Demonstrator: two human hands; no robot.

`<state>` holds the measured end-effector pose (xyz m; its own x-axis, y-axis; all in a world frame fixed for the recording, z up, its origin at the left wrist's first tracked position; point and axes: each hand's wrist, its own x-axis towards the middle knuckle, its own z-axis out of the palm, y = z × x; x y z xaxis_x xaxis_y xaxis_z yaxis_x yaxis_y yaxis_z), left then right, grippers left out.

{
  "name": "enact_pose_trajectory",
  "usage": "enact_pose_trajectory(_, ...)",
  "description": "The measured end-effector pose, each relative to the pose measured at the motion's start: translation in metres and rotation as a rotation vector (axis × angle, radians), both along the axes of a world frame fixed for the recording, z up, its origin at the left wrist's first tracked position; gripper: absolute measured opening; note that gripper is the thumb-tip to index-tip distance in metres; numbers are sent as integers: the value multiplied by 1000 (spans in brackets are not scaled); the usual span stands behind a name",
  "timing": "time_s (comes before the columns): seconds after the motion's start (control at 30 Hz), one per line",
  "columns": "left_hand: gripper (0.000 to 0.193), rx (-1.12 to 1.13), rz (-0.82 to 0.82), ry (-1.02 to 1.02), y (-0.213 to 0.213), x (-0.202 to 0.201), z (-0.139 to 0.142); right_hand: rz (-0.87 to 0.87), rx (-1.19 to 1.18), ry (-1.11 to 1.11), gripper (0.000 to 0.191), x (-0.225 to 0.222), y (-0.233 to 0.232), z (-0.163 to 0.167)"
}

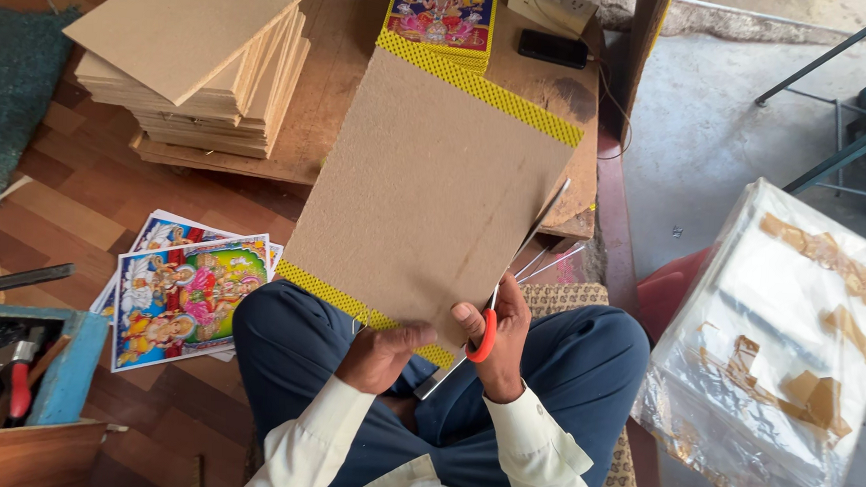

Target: The person assembles cardboard frames by cutting printed images, applying yellow patterned tape to the edges, and attaching them to cardboard backings. They handle scissors, tape, printed images, and cardboard pieces, stacking completed frames on the table.

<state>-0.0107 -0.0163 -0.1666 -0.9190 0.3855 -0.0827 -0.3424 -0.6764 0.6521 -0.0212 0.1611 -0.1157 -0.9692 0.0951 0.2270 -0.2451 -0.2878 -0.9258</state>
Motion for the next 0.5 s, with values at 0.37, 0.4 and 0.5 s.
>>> enact_pose_trajectory(0.37,24,-76,-62,-188,-3,1,-41,-46,-23,32,61,3,-1,-6)
enact_pose_trajectory(0.4,25,-80,-56,-194,-2,1,-38,-61,-17,-3,62,1,2,-4)
enact_pose_trajectory(0.5,27,-54,-32,-116,-3,8,-31,-89,-11,-22,64,-6,10,0)
